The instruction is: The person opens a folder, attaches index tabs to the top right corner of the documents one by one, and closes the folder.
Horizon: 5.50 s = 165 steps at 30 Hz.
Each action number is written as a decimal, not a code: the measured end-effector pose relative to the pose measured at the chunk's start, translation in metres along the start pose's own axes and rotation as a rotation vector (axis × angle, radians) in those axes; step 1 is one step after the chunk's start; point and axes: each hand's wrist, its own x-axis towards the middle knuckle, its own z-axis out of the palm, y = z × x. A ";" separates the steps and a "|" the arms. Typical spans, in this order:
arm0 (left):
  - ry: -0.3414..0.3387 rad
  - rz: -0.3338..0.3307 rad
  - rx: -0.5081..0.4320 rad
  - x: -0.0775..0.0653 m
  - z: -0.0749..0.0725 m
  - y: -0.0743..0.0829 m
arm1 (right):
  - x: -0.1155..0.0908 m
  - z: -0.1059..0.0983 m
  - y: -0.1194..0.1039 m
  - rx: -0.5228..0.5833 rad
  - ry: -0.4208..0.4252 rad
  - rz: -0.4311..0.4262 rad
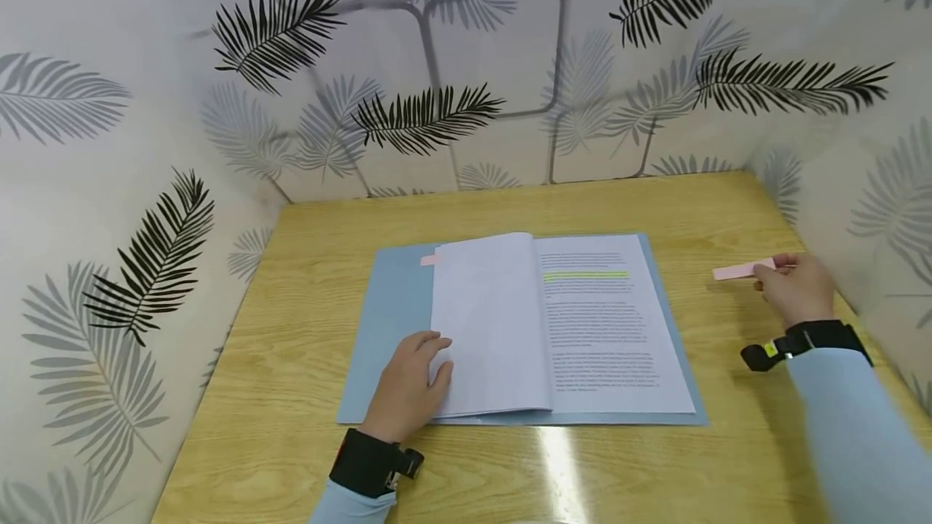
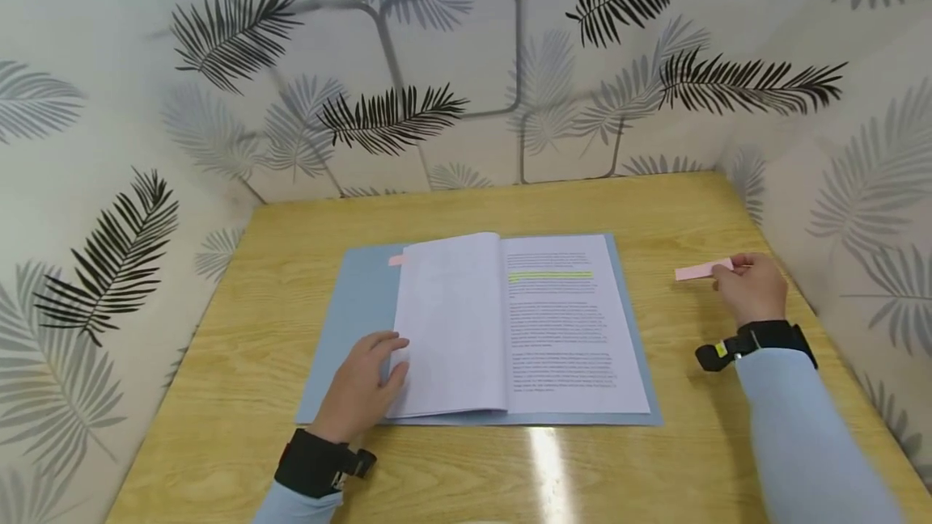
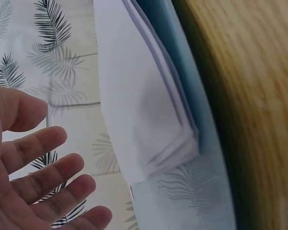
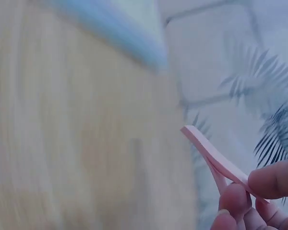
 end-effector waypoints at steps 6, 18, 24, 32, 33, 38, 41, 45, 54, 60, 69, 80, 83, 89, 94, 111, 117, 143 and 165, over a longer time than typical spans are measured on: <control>0.094 0.123 -0.039 0.011 0.000 0.010 | -0.044 0.029 -0.047 0.202 -0.162 -0.163; 0.104 0.308 -0.060 0.045 0.014 0.049 | -0.130 0.106 -0.109 0.428 -0.529 -0.277; 0.093 0.289 -0.058 0.045 0.023 0.052 | -0.151 0.132 -0.118 0.465 -0.667 -0.245; 0.132 0.288 -0.055 0.038 0.028 0.052 | -0.167 0.141 -0.122 0.466 -0.753 -0.271; 0.138 0.290 -0.058 0.038 0.028 0.052 | -0.168 0.142 -0.122 0.467 -0.762 -0.276; 0.172 0.302 -0.071 0.037 0.030 0.050 | -0.172 0.143 -0.123 0.466 -0.773 -0.287; 0.190 0.313 -0.082 0.037 0.031 0.050 | -0.171 0.144 -0.122 0.433 -0.736 -0.301; 0.202 0.330 -0.100 0.038 0.030 0.049 | -0.166 0.144 -0.118 0.421 -0.746 -0.320; 0.214 0.374 -0.092 0.042 0.030 0.050 | -0.158 0.137 -0.117 0.497 -0.831 -0.302; 0.200 0.374 -0.088 0.044 0.030 0.052 | -0.159 0.134 -0.120 0.518 -0.804 -0.293; 0.183 0.377 -0.093 0.048 0.028 0.054 | -0.161 0.134 -0.123 0.496 -0.757 -0.306; 0.197 0.390 -0.128 0.056 0.026 0.055 | -0.158 0.136 -0.125 0.462 -0.714 -0.328; 0.197 0.366 -0.158 0.057 0.025 0.056 | -0.157 0.135 -0.125 0.477 -0.714 -0.327; 0.228 0.315 -0.190 0.057 0.024 0.059 | -0.159 0.134 -0.125 0.504 -0.714 -0.338; 0.284 0.312 -0.196 0.058 0.025 0.060 | -0.160 0.134 -0.125 0.492 -0.737 -0.372; 0.329 0.454 0.015 0.061 0.022 0.066 | -0.164 0.137 -0.137 0.426 -0.760 -0.387; 0.316 0.446 -0.015 0.059 0.022 0.067 | -0.164 0.136 -0.136 0.466 -0.796 -0.360; 0.246 0.370 -0.180 0.055 0.025 0.069 | -0.168 0.138 -0.133 0.385 -0.665 -0.441; 0.264 0.348 -0.206 0.051 0.024 0.075 | -0.170 0.144 -0.136 0.374 -0.620 -0.402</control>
